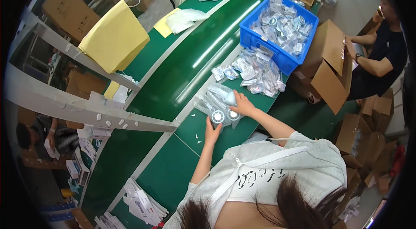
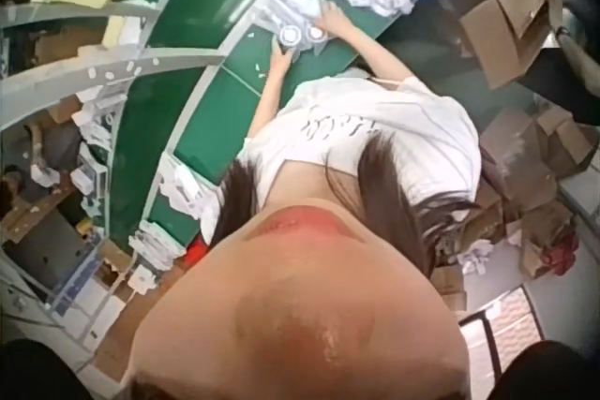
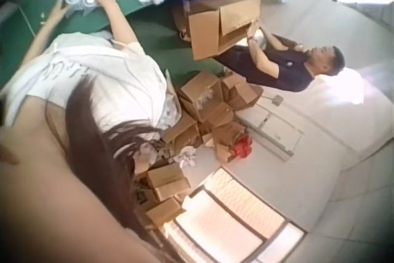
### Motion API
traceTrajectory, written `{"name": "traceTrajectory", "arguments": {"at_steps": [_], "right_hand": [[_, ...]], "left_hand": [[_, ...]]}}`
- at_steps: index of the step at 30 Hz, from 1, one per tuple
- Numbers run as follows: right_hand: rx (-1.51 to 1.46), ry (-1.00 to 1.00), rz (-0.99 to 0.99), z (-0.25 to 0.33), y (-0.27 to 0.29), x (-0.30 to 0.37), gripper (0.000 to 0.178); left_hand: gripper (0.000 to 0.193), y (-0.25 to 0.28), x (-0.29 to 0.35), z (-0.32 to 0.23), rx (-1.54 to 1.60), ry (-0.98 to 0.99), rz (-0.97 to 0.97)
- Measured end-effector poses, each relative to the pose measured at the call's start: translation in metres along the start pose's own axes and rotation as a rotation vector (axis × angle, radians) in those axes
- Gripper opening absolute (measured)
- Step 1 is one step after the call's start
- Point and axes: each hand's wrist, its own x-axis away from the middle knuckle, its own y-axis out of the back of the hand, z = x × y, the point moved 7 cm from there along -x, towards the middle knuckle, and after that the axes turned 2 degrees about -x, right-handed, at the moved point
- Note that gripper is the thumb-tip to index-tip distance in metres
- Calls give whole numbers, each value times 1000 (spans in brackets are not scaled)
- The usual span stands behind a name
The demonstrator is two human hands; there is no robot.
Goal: The person packs wrapped items into individual product boxes, then unfolds and sets up empty cardboard boxes along the assembly line table.
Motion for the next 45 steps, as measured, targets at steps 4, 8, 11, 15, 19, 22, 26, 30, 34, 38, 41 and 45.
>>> {"name": "traceTrajectory", "arguments": {"at_steps": [4,8,11,15,19,22,26,30,34,38,41,45], "right_hand": [[205,15,-73,1,3,-7,85],[419,75,-200,10,1,-13,86],[510,145,-355,20,3,-12,87],[322,72,-92,31,11,-16,84],[219,50,-22,27,12,-23,78],[172,45,-44,22,9,-19,74],[115,141,-92,28,4,-7,70],[110,144,-71,37,-15,6,69],[213,166,-44,50,-38,11,69],[305,193,14,60,-51,16,70],[359,213,79,67,-46,13,71],[367,217,90,66,-45,12,72]], "left_hand": [[78,-7,1,-6,-88,-48,54],[80,-5,-4,-4,-198,-63,62],[80,-7,-7,2,-183,-17,101],[81,-7,-4,-3,-287,-15,-9],[80,-8,-6,-9,-343,-41,-68],[79,-8,-5,-11,-369,-70,-82],[74,4,-5,-5,-319,-44,-22],[68,22,10,1,-417,-24,39],[59,37,22,-12,-615,55,128],[53,44,34,-15,-808,124,188],[49,41,32,-21,-946,16,142],[50,38,30,-30,-1026,14,148]]}}
